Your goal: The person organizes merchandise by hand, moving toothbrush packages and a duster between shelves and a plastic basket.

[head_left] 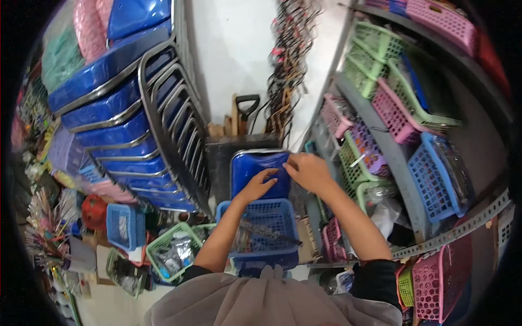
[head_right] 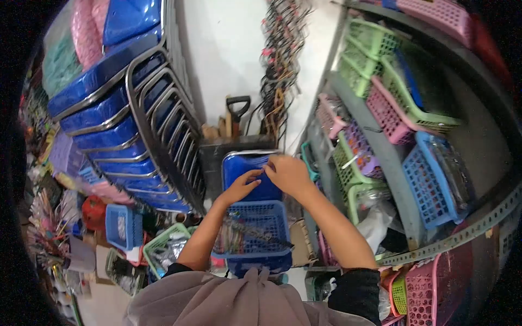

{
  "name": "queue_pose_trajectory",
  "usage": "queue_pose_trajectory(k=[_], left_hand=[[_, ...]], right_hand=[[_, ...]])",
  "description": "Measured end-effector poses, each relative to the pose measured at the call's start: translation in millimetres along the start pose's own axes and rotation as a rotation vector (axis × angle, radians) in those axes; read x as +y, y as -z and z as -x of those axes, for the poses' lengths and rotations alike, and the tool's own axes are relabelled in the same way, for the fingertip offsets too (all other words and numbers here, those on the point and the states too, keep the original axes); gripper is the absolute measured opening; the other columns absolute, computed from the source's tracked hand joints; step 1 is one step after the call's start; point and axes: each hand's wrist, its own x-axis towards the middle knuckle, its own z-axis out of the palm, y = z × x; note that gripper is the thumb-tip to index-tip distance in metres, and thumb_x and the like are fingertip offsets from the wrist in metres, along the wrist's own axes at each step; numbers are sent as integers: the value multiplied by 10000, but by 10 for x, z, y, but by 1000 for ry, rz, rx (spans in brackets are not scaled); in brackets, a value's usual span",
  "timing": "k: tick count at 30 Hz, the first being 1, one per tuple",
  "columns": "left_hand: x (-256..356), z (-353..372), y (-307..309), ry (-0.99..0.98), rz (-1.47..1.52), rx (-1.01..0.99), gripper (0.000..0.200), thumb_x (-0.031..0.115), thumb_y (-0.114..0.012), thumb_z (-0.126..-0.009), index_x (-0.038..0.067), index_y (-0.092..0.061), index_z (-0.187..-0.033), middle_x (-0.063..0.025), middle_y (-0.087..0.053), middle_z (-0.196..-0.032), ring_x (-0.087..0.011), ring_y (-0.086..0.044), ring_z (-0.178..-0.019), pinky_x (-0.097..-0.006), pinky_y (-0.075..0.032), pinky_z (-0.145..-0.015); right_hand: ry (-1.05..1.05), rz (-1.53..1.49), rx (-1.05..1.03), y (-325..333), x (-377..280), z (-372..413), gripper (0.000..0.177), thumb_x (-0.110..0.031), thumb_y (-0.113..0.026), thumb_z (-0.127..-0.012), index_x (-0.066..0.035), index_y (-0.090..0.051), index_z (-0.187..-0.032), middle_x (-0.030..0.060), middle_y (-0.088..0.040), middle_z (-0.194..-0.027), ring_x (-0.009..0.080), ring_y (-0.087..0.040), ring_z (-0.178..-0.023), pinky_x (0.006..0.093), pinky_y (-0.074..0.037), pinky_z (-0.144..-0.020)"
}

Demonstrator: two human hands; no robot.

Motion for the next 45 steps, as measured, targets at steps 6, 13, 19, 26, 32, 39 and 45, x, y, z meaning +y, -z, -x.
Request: queue_pose_trajectory(k=[6,13,19,26,32,39,45], left_hand=[[-1246,1051,139,531,2,51,481,276,-598,-908,28,-501,-1309,-165,-563,-1272,-274,-555,-1142,-388,-447,-944],[-2627,2006,-261,664,-92,-53,511,319,-607,-875,10,-528,-1274,-200,-624,-1142,-300,-606,-1052,-381,-475,-891],[-3698,2571,-640,844,-191,92,645,328,-669,-759,-40,-507,-1264,-254,-609,-1126,-364,-600,-1033,-414,-477,-898],[-3726,2647,-1020,1108,-202,119,762,330,-750,-681,-48,-465,-1277,-270,-588,-1171,-387,-589,-1085,-438,-467,-928],[-3411,2363,-981,1205,-418,89,771,392,-771,-662,-36,-483,-1234,-278,-591,-1167,-406,-597,-1059,-442,-476,-909],[-3616,2491,-946,1077,-223,46,971,450,-766,-670,-93,-343,-1355,-278,-541,-1254,-390,-593,-1078,-403,-483,-906],[-3489,2398,-853,1080,288,197,1006,457,-726,-751,-85,-223,-1432,-266,-468,-1334,-324,-559,-1129,-380,-491,-892]], right_hand=[[-180,-185,-422,-1643,229,581,275,-320,-623,-860,-50,-671,-882,130,-676,-816,303,-651,-774,417,-504,-673],[-363,-367,-598,-3324,852,1780,304,-305,-651,-827,-28,-661,-949,173,-670,-899,349,-638,-861,456,-495,-751],[-547,-71,-592,-3596,997,2303,425,-256,-685,-800,-13,-562,-1126,211,-638,-994,385,-611,-934,474,-489,-798],[-535,31,-581,-3800,1030,2609,350,-255,-699,-778,-31,-555,-1005,176,-649,-897,385,-626,-864,499,-480,-737],[-491,121,-379,-3978,961,2808,350,-305,-674,-769,-54,-573,-990,137,-622,-848,329,-612,-825,478,-427,-717],[-472,85,-285,-3901,934,2761,250,-259,-652,-788,-45,-566,-886,159,-609,-814,373,-595,-782,505,-429,-702],[-531,3,-266,-3823,903,2761,269,-289,-669,-802,-50,-571,-876,173,-627,-803,389,-612,-775,504,-451,-677]])
